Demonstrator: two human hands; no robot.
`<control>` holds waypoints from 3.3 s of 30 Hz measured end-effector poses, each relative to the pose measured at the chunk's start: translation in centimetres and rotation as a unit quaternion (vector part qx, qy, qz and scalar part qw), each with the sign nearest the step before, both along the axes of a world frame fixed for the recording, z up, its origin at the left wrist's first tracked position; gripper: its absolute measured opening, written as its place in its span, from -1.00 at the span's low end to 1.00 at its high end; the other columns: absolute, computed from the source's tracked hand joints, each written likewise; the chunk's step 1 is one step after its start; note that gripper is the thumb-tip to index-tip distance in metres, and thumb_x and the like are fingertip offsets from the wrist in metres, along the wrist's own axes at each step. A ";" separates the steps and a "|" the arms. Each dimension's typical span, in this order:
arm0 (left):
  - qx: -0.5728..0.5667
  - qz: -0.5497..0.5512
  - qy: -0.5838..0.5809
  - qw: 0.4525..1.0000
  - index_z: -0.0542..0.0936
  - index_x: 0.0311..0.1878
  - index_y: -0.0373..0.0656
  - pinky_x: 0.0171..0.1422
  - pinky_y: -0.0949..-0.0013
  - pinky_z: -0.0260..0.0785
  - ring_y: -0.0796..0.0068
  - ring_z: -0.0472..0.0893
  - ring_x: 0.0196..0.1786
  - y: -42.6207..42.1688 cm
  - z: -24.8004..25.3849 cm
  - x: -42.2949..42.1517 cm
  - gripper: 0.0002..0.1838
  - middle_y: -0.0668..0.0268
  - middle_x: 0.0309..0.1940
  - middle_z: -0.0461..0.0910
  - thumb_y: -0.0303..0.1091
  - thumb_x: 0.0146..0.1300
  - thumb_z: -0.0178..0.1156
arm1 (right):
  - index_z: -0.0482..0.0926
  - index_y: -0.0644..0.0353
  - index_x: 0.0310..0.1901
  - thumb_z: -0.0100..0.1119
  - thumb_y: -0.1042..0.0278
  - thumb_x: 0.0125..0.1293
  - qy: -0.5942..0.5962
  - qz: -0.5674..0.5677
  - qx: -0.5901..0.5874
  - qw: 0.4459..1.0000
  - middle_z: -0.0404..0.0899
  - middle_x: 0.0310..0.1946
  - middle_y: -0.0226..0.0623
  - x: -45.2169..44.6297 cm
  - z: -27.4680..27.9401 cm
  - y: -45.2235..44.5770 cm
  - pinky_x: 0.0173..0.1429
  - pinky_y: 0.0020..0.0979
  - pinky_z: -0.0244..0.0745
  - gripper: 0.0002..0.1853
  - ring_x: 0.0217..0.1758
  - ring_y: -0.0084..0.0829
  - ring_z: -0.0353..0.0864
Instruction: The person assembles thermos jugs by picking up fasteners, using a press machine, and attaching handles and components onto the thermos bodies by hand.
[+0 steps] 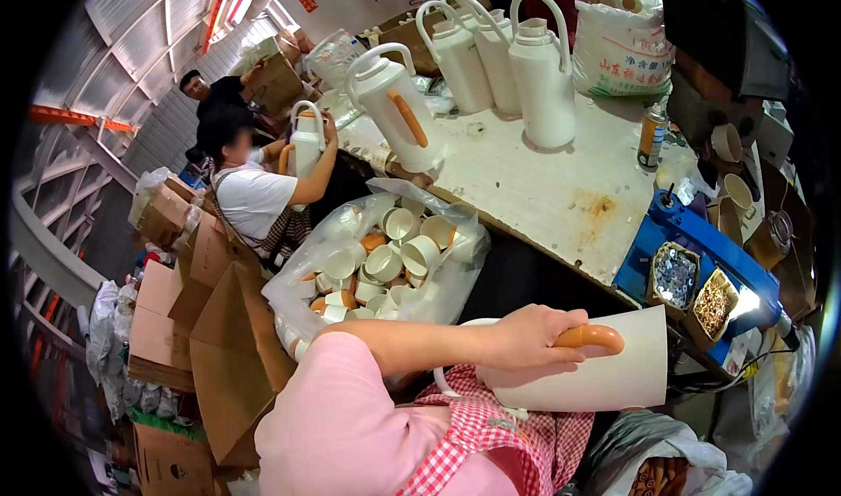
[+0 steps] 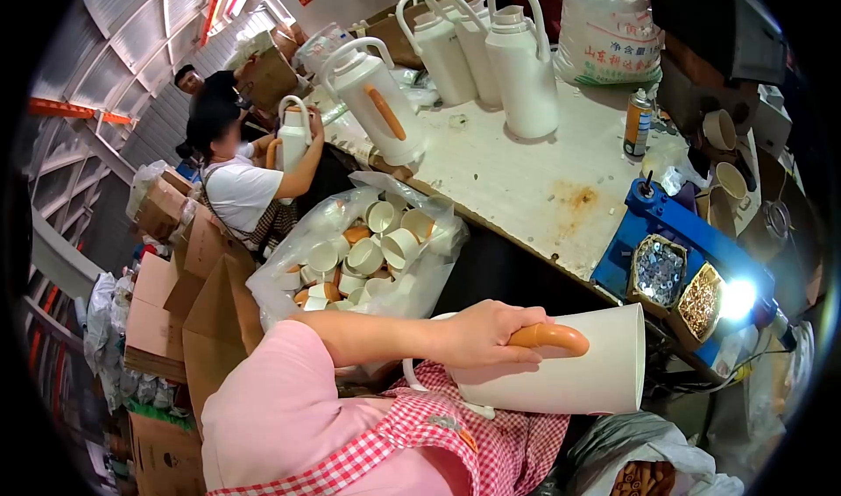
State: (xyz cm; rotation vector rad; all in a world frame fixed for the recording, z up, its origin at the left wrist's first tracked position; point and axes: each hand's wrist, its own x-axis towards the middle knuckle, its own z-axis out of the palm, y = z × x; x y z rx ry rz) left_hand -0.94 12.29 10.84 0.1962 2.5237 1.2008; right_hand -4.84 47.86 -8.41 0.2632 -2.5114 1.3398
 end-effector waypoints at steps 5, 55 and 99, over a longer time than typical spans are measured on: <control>0.030 -0.013 0.040 0.999 0.51 0.25 -0.02 -0.08 0.12 0.48 -0.01 0.67 -0.16 -0.2 -0.9 0.2 -0.55 0.05 -0.22 0.65 -0.17 0.33 0.30 | 0.62 0.35 0.12 0.43 -0.03 0.11 0.045 0.079 0.008 0.996 0.54 -0.08 -0.17 -1.9 5.8 -3.2 0.07 -0.23 0.44 -0.34 -0.05 -0.19 0.52; 0.064 -0.050 0.168 0.982 0.48 0.23 -0.13 -0.15 0.16 0.64 -0.01 0.75 -0.18 -3.9 -3.8 3.8 -0.43 0.02 0.28 0.56 -0.47 0.11 0.40 | 0.57 0.29 0.22 -0.12 -0.07 0.58 -0.117 0.188 -0.056 0.974 0.56 0.23 -0.15 -4.4 16.7 -4.2 0.40 -0.30 0.35 -0.44 0.32 -0.33 0.50; -0.610 -0.065 0.545 0.572 0.61 -0.11 0.01 0.33 0.17 0.37 0.33 0.59 0.06 -26.7 16.4 -36.8 -0.73 0.38 -0.19 0.55 -0.35 0.09 0.38 | 0.46 0.21 0.27 0.12 0.24 0.52 -0.448 0.153 -0.450 0.757 0.66 0.00 -0.19 -3.0 3.4 -18.0 0.05 -0.39 0.57 -0.61 -0.04 -0.41 0.67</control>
